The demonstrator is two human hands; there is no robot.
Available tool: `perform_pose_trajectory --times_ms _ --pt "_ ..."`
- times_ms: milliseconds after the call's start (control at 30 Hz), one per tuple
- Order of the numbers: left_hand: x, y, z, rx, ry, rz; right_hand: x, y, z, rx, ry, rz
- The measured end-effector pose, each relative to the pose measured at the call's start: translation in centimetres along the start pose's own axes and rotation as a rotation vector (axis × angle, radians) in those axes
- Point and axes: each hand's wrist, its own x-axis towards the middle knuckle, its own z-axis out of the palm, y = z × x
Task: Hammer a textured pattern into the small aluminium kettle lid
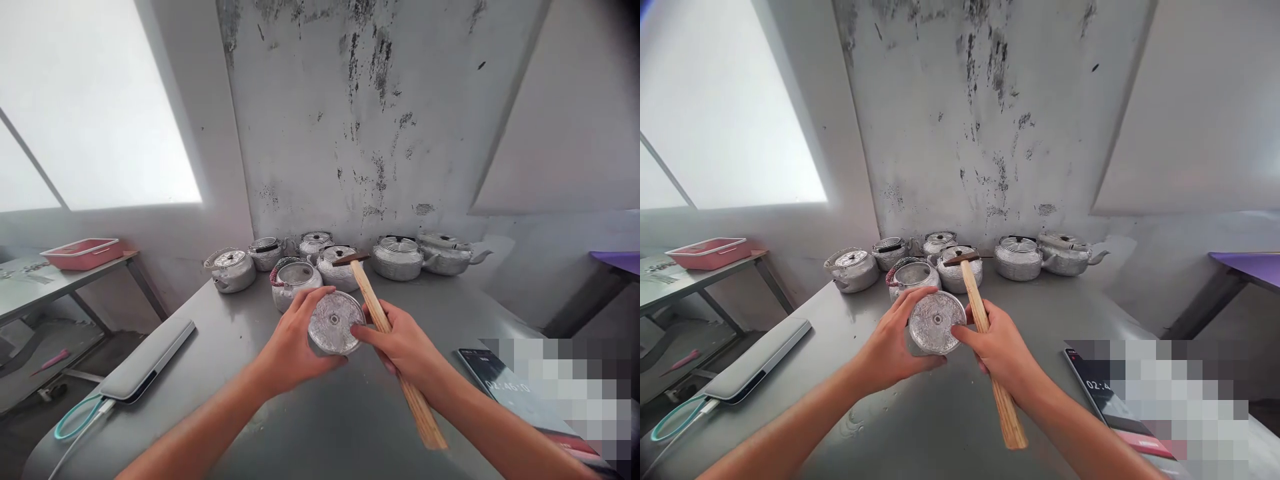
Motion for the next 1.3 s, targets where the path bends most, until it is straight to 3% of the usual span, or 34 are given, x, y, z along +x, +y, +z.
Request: perform_pose_trajectory --times_ms 167,333,433,700,967,1100,1200,1300 --pt "1.3 -1.0 0.9 -0.456 -0.128 -0.229 0.2 1.0 0.4 0.039 0.103 0.013" --pt "1.5 -2.4 2.9 -0.364 -0.039 -0.218 0.4 2.2 0.4 0.014 0.138 0.056" --pt "1.0 -2.7 3.5 -0.387 -0.052 -0.214 0.4 2.7 0.6 -0.016 0.105 0.073" --pt "0.2 -3.4 3.7 -0.329 -0.131 -0.272 0.2 4.0 1.4 -0.097 0.034 0.101" --pt "0.5 -3.8 3.8 -0.652 -0.186 -0.348 0.4 4.2 1.3 -0.073 -0.023 0.136" --pt "0.4 -3.8 3.7 -0.714 -0.199 -0.371 0.4 4.0 1.0 -0.04 -0.066 0.138" --pt "0.5 -4.0 3.6 -0.671 -0.236 -0.387 0.5 4.1 0.8 -0.026 -0.088 0.136" --pt "0.3 -3.9 3.6 -0.538 -0.203 -0.378 0.6 4.4 0.8 -0.027 -0.083 0.136"
